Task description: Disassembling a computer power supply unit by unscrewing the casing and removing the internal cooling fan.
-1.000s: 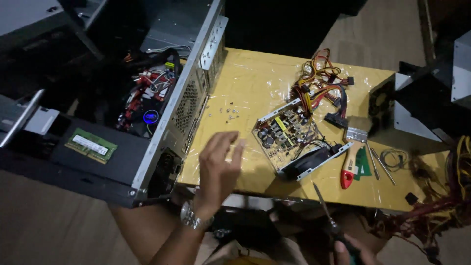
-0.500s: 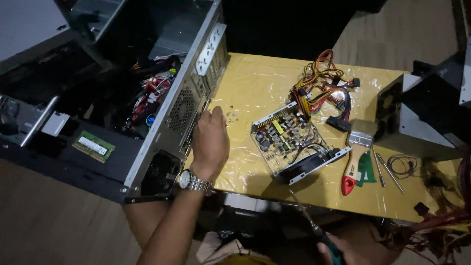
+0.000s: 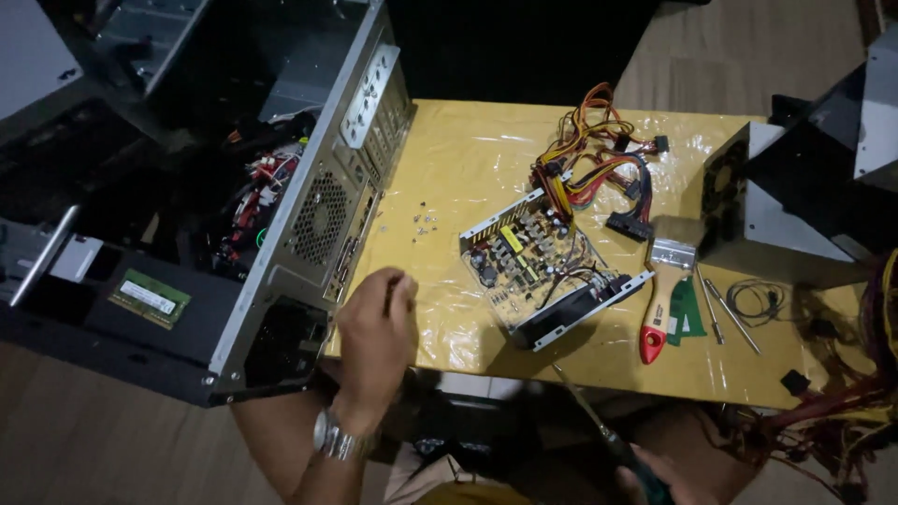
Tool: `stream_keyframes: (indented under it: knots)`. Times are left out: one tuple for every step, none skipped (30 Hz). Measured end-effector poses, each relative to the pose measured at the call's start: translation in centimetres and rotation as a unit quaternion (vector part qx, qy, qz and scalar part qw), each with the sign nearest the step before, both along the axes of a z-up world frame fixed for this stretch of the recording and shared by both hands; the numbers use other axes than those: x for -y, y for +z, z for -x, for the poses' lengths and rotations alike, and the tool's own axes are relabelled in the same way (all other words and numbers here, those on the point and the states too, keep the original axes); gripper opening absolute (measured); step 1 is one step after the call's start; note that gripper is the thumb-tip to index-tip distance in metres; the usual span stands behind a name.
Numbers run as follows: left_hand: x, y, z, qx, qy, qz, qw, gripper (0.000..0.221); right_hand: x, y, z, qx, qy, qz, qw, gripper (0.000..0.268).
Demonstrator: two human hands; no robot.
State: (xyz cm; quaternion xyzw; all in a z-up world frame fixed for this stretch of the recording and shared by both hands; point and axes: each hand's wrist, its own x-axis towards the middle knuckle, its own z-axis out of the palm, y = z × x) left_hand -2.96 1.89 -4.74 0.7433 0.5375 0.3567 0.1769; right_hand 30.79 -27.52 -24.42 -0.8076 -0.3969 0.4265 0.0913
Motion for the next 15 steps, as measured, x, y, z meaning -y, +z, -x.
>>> stream_keyframes:
  knots:
    - [0.8,-0.4,0.9,0.033,-0.015,-0.093,0.995,0.011,0.6,-0.4,0.2,-0.004,-0.021,-0.059,0.998,0.046]
    - [1.4,0.3,1.0,0.033,-0.013,-0.092,0.995,0.011,-0.2,3.5,2.8,-0.003,-0.019,-0.058,0.998,0.046]
    - [2.1,1.1,1.2,0.123,-0.016,-0.056,0.991,0.012,-1.0,7.4,5.4,0.062,-0.069,-0.105,0.990,0.043]
    - [2.7,1.9,1.4,0.212,-0.020,-0.021,0.977,0.013,-1.9,11.3,8.1,0.125,-0.120,-0.154,0.973,0.041]
    - [2.9,1.4,1.4,0.211,-0.019,-0.022,0.977,0.013,-2.2,11.1,7.5,0.125,-0.119,-0.155,0.973,0.041]
    - [3.0,1.0,1.4,0.353,-0.054,0.087,0.930,0.014,-2.5,11.0,7.0,0.100,-0.047,-0.116,0.987,0.044]
    - [3.2,0.6,1.4,0.483,-0.085,0.193,0.850,0.017,-2.8,10.8,6.5,0.074,0.025,-0.076,0.994,0.052]
    - [3.4,0.2,0.9,0.482,-0.089,0.194,0.850,0.017,-3.8,13.0,8.4,0.074,0.021,-0.077,0.994,0.052]
    - [3.6,-0.1,0.4,0.538,-0.115,0.231,0.803,0.015,-4.7,15.3,10.3,0.095,-0.024,-0.132,0.986,0.036]
    - [3.8,-0.5,-0.2,0.590,-0.142,0.269,0.748,0.014,-5.7,17.6,12.1,0.117,-0.072,-0.186,0.973,0.026]
    - [3.9,-0.8,-0.4,0.588,-0.148,0.272,0.747,0.014,-6.3,18.6,13.1,0.119,-0.079,-0.186,0.972,0.026]
    - [4.0,-1.1,-0.6,0.605,-0.164,0.311,0.714,0.014,-7.0,19.6,14.0,0.095,-0.074,-0.356,0.927,0.021]
    - [4.2,-1.4,-0.8,0.619,-0.180,0.350,0.680,0.014,-7.6,20.6,14.8,0.071,-0.070,-0.515,0.852,0.018]
    - [4.1,-1.5,-1.0,0.619,-0.183,0.350,0.679,0.014,-8.4,20.7,13.6,0.073,-0.071,-0.516,0.851,0.018]
    - [4.1,-1.5,-1.0,0.624,-0.199,0.359,0.665,0.013,-9.1,21.0,12.4,0.098,0.037,-0.604,0.790,0.018]
